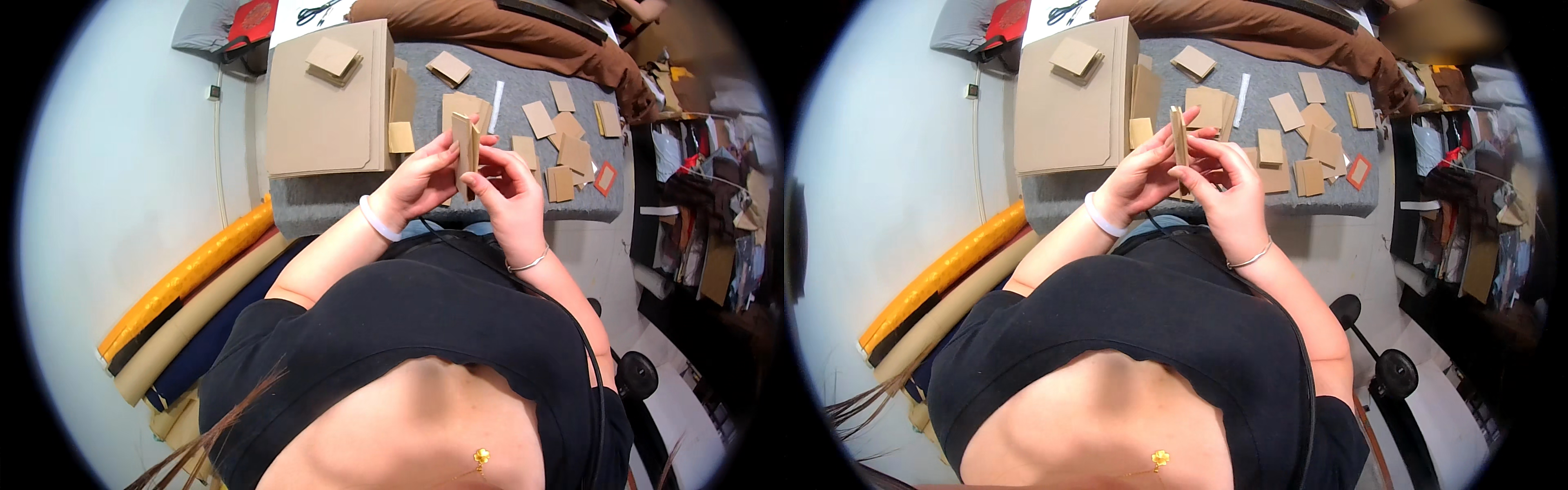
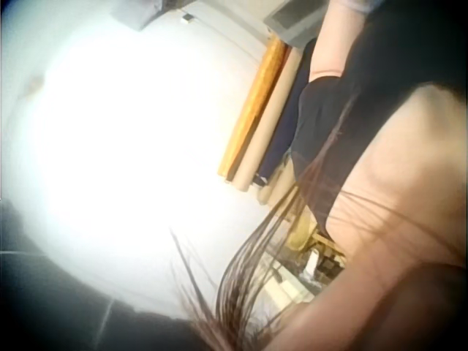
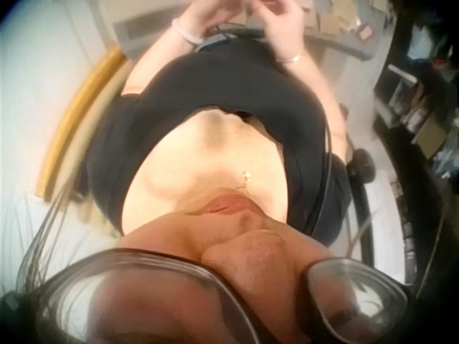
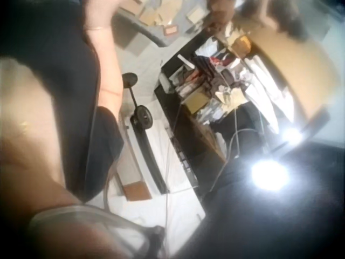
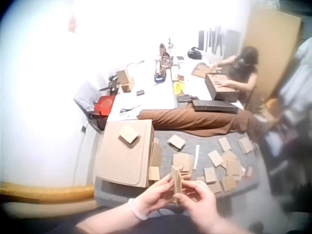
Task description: The person assembles small cardboard boxes by folding the flaps of pre-cut cardboard pieces. They work at a table covered with various cardboard components, picking up individual pieces, folding them into box shapes, and stacking the finished units. The process involves repetitive folding and stacking actions without the use of tools.
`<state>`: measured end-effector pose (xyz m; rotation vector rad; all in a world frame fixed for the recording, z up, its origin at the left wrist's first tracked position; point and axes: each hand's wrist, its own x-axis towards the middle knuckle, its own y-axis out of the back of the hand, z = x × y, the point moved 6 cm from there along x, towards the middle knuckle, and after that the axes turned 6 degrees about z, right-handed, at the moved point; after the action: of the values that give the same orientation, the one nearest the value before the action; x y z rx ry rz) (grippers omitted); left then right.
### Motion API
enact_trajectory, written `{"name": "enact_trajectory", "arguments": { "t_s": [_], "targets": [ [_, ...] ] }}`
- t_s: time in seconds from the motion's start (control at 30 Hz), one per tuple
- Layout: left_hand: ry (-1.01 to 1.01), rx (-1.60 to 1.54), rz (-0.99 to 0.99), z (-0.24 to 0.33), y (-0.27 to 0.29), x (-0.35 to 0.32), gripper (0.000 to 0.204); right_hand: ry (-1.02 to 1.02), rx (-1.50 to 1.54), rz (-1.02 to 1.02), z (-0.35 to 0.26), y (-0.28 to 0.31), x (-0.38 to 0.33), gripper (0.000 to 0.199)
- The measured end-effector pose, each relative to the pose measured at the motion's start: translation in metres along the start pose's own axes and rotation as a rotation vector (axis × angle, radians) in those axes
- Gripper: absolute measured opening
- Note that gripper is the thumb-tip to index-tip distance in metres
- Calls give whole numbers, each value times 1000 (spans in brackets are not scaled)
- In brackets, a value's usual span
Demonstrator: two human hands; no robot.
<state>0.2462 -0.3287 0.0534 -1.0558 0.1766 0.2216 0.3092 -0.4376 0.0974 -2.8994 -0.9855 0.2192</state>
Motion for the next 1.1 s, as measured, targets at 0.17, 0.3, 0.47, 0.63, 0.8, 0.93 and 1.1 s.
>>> {"name": "enact_trajectory", "arguments": {
  "t_s": [0.17, 0.3, 0.47, 0.63, 0.8, 0.93, 1.1],
  "targets": [
    [31, -18, -98, 0, -17, 5, 67, 74, 8, 26, -8, -5, -5, 38],
    [23, -18, -186, 6, -25, 4, 72, 9, 95, -1, -15, -12, -5, 34],
    [2, -12, -212, 11, -30, 5, 77, 89, 139, 32, -22, -19, -9, 34],
    [-25, 65, -229, 20, -30, 2, 81, -80, 171, -55, -21, -19, -13, 34],
    [-60, 103, -190, 24, -21, -1, 79, -79, 179, -71, -17, -23, -14, 37],
    [-30, 12, -140, 23, -19, -4, 73, 257, -203, -82, -31, -23, -14, 45],
    [29, -125, -44, 17, -10, -7, 61, 530, -827, -128, -60, -28, -18, 70]
  ]
}}
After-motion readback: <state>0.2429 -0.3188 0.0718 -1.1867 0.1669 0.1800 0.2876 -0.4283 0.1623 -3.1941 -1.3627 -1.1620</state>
